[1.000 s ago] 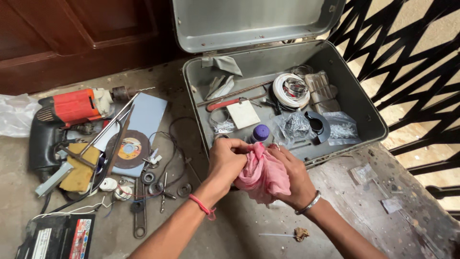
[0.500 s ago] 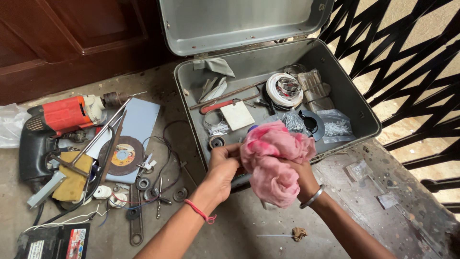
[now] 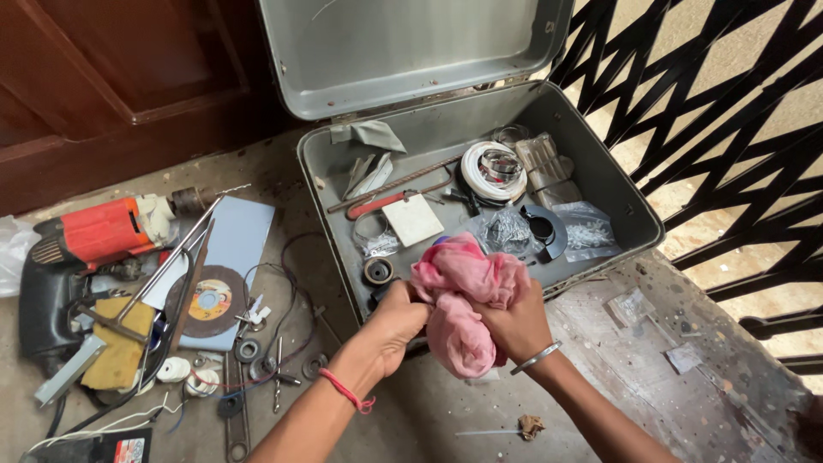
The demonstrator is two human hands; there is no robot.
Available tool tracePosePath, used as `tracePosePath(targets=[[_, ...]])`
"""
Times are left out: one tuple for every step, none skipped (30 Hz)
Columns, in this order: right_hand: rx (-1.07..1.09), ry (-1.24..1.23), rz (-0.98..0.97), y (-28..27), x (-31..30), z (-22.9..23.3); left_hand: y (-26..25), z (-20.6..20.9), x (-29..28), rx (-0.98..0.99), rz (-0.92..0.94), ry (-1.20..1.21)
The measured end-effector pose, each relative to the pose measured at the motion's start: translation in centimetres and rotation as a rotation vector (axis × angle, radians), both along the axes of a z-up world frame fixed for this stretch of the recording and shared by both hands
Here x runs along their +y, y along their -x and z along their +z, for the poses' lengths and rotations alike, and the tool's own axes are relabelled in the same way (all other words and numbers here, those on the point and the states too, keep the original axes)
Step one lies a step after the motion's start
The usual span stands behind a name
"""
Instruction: The person organizes various tools and hardware items into a metal toolbox. They pick up items such as wires, tape, and small metal parts from the floor and place them into the open toolbox. The person uses a pink cloth to wipe some items before placing them inside.
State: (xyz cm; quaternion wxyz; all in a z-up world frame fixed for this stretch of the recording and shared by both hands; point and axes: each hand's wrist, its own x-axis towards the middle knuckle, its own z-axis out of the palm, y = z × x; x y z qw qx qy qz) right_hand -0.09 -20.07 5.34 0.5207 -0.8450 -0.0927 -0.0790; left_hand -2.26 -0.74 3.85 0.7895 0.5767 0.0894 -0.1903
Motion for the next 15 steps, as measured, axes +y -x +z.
tracePosePath(targets=[[0.022, 0.109, -0.019, -0.2, -0.1, -0.1, -0.2, -0.1, 0.1, 0.014, 0.002, 0.024], [0.045, 0.218, -0.038, -0.5, -0.5, -0.2, -0.3, -0.2, 0.1, 0.029, 0.003, 0.049], [0.068, 0.327, -0.057, -0.8, -0.9, -0.4, -0.4, -0.2, 0.2, 0.044, 0.005, 0.073], [0.014, 0.141, -0.071, -1.1, -1.1, -0.7, -0.5, -0.2, 0.3, 0.086, 0.041, 0.108], [-0.042, -0.045, -0.084, -1.6, -1.3, -1.1, -0.6, -0.2, 0.5, 0.127, 0.076, 0.143], [-0.098, -0.230, -0.095, -2.1, -1.5, -1.5, -0.9, -0.1, 0.7, 0.167, 0.112, 0.177], [-0.123, -0.215, -0.169, -2.6, -2.0, -1.9, -1.2, 0.0, 1.0, 0.090, 0.156, 0.137], [-0.147, -0.200, -0.244, -3.1, -2.5, -2.2, -1.6, 0.1, 1.3, 0.014, 0.200, 0.097], [-0.167, -0.184, -0.317, -3.4, -3.1, -2.6, -1.8, 0.1, 1.6, -0.060, 0.247, 0.056], [-0.140, -0.106, -0.338, -3.6, -3.9, -2.9, -2.1, 0.0, 1.8, -0.083, 0.273, -0.077], [-0.113, -0.028, -0.358, -3.8, -4.6, -3.1, -2.4, -0.1, 2.1, -0.107, 0.301, -0.210], [-0.085, 0.051, -0.377, -4.0, -5.3, -3.2, -2.7, -0.3, 2.4, -0.130, 0.328, -0.343], [-0.131, 0.148, -0.294, -4.1, -5.9, -3.3, -2.8, -0.5, 2.6, -0.226, 0.250, -0.536], [-0.175, 0.245, -0.209, -4.3, -6.4, -3.4, -3.0, -0.8, 2.7, -0.321, 0.168, -0.727], [-0.218, 0.340, -0.124, -4.4, -6.6, -3.5, -3.1, -1.2, 2.9, -0.413, 0.082, -0.919]])
